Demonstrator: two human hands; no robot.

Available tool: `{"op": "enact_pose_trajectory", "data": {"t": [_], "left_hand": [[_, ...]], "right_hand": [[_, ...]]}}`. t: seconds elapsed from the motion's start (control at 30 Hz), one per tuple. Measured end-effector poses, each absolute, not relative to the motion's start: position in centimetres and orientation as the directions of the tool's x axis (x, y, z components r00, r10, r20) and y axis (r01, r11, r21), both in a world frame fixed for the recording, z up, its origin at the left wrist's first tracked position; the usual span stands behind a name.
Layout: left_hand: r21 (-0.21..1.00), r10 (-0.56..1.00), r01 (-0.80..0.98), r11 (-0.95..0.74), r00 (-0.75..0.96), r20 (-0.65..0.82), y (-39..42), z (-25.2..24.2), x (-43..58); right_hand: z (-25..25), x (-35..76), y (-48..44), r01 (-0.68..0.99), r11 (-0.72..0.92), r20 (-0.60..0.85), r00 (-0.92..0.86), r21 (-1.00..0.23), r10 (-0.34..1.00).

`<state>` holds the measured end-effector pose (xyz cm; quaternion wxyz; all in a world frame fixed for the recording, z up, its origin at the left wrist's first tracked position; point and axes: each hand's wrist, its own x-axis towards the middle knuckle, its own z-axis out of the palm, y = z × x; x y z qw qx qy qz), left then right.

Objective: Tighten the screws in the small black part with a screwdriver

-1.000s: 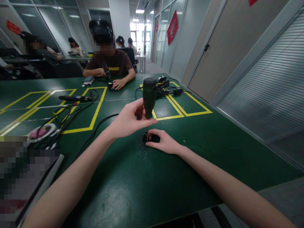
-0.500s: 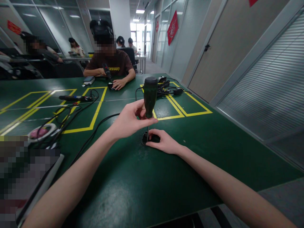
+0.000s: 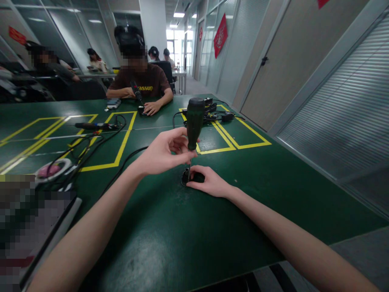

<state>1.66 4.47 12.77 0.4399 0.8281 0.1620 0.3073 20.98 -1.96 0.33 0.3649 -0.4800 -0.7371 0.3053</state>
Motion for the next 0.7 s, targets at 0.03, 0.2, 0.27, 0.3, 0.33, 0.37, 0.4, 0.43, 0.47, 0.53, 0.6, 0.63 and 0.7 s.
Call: {"op": "enact_pose_trajectory", "data": {"t": [0.03, 0.2, 0.27, 0.3, 0.33, 0.37, 0.4, 0.43, 0.47, 0.53, 0.6, 0.63, 0.7], "left_hand": [[0.83, 0.53, -0.008, -0.557, 0.766, 0.364, 4.43, 12.84, 1.65], [0.859, 0.554, -0.011, -0.511, 0.761, 0.339, 4.51, 12.72, 1.69], [0.865, 0.556, -0.012, -0.501, 0.762, 0.333, 4.57, 12.63, 1.71], [0.866, 0.555, -0.013, -0.5, 0.763, 0.332, 4.59, 12.6, 1.72], [0.866, 0.555, -0.013, -0.5, 0.762, 0.332, 4.6, 12.58, 1.74], [0.865, 0.556, -0.015, -0.501, 0.761, 0.335, 4.6, 12.57, 1.75], [0.864, 0.555, -0.018, -0.504, 0.759, 0.34, 4.6, 12.55, 1.75], [0.862, 0.553, -0.023, -0.507, 0.758, 0.346, 4.61, 12.52, 1.76], [0.859, 0.55, -0.027, -0.511, 0.758, 0.351, 4.64, 12.48, 1.76], [0.852, 0.548, -0.025, -0.524, 0.756, 0.359, 4.72, 12.4, 1.76], [0.841, 0.552, -0.018, -0.541, 0.747, 0.371, 4.82, 12.33, 1.75], [0.835, 0.555, -0.015, -0.551, 0.741, 0.379, 4.87, 12.32, 1.75], [0.824, 0.56, -0.004, -0.567, 0.731, 0.389, 4.91, 12.34, 1.73]], "right_hand": [[0.34, 21.0, -1.97, 0.486, 0.352, 0.244, -0.274, -0.8, 0.93], [0.44, 21.05, -2.02, 0.493, 0.349, 0.24, -0.272, -0.797, 0.932], [0.45, 21.05, -2.02, 0.495, 0.35, 0.241, -0.272, -0.796, 0.932], [0.45, 21.05, -2.01, 0.495, 0.35, 0.241, -0.271, -0.795, 0.932], [0.45, 21.05, -2.0, 0.495, 0.35, 0.241, -0.272, -0.795, 0.932], [0.46, 21.04, -2.0, 0.496, 0.35, 0.241, -0.271, -0.795, 0.932], [0.46, 21.04, -1.99, 0.496, 0.349, 0.241, -0.27, -0.795, 0.932], [0.46, 21.02, -1.99, 0.497, 0.348, 0.24, -0.269, -0.795, 0.933], [0.46, 21.01, -2.0, 0.498, 0.347, 0.24, -0.267, -0.795, 0.933], [0.46, 20.98, -2.01, 0.498, 0.346, 0.24, -0.266, -0.795, 0.934], [0.45, 20.95, -2.03, 0.496, 0.347, 0.241, -0.266, -0.796, 0.933], [0.44, 20.94, -2.03, 0.495, 0.347, 0.242, -0.266, -0.797, 0.933], [0.41, 20.95, -2.03, 0.493, 0.348, 0.242, -0.267, -0.798, 0.933]]}}
